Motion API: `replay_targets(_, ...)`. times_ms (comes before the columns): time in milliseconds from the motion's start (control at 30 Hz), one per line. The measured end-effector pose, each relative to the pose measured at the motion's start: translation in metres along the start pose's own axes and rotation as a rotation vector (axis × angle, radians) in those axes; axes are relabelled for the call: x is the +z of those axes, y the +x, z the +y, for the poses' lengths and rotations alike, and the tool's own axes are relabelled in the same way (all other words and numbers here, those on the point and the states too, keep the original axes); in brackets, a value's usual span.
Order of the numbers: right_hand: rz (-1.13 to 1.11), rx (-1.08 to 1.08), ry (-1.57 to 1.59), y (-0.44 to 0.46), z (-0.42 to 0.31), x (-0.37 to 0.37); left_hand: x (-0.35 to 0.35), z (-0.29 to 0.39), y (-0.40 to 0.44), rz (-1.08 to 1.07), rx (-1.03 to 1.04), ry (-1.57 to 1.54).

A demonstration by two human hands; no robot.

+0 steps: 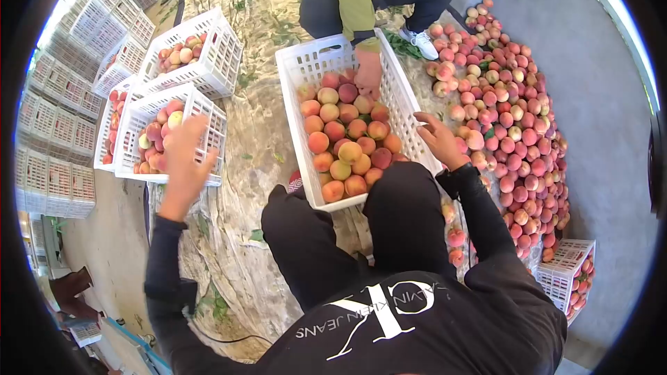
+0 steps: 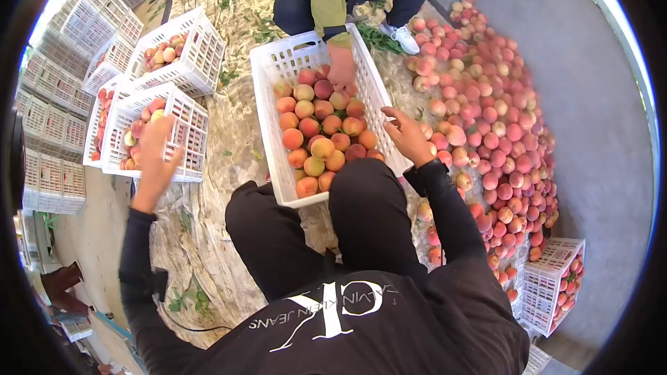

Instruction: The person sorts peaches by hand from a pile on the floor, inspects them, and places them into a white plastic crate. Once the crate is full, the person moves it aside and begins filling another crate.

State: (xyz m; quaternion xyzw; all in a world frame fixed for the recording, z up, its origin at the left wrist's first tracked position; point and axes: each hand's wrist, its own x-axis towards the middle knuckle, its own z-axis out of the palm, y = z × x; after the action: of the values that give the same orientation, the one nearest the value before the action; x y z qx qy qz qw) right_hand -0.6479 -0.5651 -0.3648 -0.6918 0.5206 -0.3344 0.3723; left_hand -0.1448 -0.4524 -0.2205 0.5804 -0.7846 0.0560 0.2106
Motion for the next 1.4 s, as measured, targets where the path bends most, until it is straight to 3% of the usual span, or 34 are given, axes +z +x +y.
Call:
replay_targets(100, -0.145, -0.006, -0.072, 0.060, 0.012, 0.022, 0.106, -0.009, 0.006, -0.115, -0.013, -0.068)
replay_targets(167, -0.395, -0.081, -0.172, 0.101, 0.025, 0.039, 0.164, -0.006, 0.029, -0.115, -0.044, -0.200)
replay_targets(300, -0.540, 0.081, -0.353, 0.163, 0.041, 0.081, 0.251, -0.001, 0.084, 0.028, -0.182, -0.389)
replay_targets(367, -0.503, 0.079, -0.453, 0.191, 0.053, 0.105, 0.276, 0.008, 0.102, 0.094, -0.234, -0.453)
replay_targets(433, -0.549, 0.058, -0.493, 0.224, 0.056, 0.118, 0.283, 0.015, 0.116, 0.067, -0.231, -0.168)
replay_targets(500, -0.380, -0.026, -0.465, 0.259, 0.113, 0.144, 0.287, 0.011, 0.115, 0.066, -0.249, -0.229)
replay_targets(600, -0.275, -0.058, -0.535, 0.298, 0.125, 0.162, 0.283, 0.012, 0.113, 0.062, -0.261, -0.274)
replay_targets(667, -0.218, 0.238, -0.411, 0.316, 0.125, 0.174, 0.282, 0.016, 0.117, 0.058, -0.271, -0.252)
replay_targets(733, -0.194, 0.148, -0.697, 0.332, 0.152, 0.197, 0.280, 0.016, 0.116, 0.045, -0.276, -0.279)
replay_targets(833, -0.309, 0.111, -0.965, 0.317, 0.099, 0.206, 0.288, 0.015, 0.114, 0.156, -0.256, -0.257)
replay_targets(867, -0.252, 0.180, -0.998, 0.314, 0.093, 0.212, 0.292, 0.012, 0.112, 0.122, -0.258, -0.302)
replay_targets(933, -0.101, 0.109, -1.026, 0.323, 0.142, 0.227, 0.293, 0.014, 0.111, 0.115, -0.296, -0.317)
replay_targets(1000, -0.085, 0.100, -1.020, 0.310, 0.106, 0.224, 0.296, 0.015, 0.110, 0.173, -0.305, -0.291)
replay_targets(1100, 0.013, 0.002, -1.032, 0.306, 0.123, 0.224, 0.292, 0.016, 0.111, 0.189, -0.325, -0.274)
replay_targets(1200, 0.062, -0.014, -0.891, 0.292, 0.125, 0.219, 0.291, 0.015, 0.108, 0.166, -0.346, -0.291)
replay_targets(1267, 0.412, 0.055, -0.418, 0.282, 0.132, 0.216, 0.295, 0.016, 0.107, 0.184, -0.335, -0.273)
replay_targets(1300, 0.422, 0.054, -0.432, 0.280, 0.126, 0.210, 0.295, 0.015, 0.106, 0.192, -0.328, -0.288)
replay_targets(1367, 0.065, 0.437, 0.738, 0.261, 0.103, 0.192, 0.296, 0.016, 0.108, 0.158, -0.356, -0.278)
replay_targets(1400, -0.001, 0.576, 0.962, 0.246, 0.074, 0.195, 0.296, 0.016, 0.109, 0.164, -0.355, -0.286)
